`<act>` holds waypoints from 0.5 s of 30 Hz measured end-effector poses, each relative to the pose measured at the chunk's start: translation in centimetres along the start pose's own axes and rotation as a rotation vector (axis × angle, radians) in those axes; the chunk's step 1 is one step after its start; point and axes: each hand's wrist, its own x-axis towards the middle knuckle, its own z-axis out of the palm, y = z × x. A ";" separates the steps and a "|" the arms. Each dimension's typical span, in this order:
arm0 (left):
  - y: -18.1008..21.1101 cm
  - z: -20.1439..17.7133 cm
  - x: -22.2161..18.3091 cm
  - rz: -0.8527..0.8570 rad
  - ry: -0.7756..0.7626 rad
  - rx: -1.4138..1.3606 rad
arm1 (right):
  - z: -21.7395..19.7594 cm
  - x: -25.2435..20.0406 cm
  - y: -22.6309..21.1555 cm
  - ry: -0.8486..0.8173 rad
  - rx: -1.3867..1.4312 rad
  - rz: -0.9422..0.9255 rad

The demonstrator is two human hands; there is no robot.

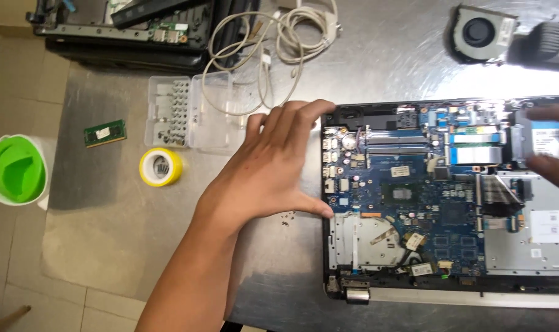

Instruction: Disassembling internal laptop components including the motherboard and ribbon cables using a screwdriver.

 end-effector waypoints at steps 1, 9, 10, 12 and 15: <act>0.5 -0.4 0.0 0.008 -0.001 -0.004 | -1.9 1.6 -4.1 0.003 -0.005 0.007; 2.5 -1.8 -0.6 -0.235 -0.113 -0.307 | -6.5 13.2 -16.8 -0.413 -0.327 -0.080; 2.7 -2.1 -0.4 -0.232 -0.115 -0.308 | -6.5 13.8 -17.4 -0.414 -0.328 -0.076; 3.2 -3.0 -0.2 -0.489 -0.192 -0.543 | -6.2 15.5 -18.7 -0.492 -0.233 -0.126; 3.0 -3.1 0.1 -0.526 -0.171 -0.665 | -5.7 17.3 -21.1 -0.554 -0.090 -0.341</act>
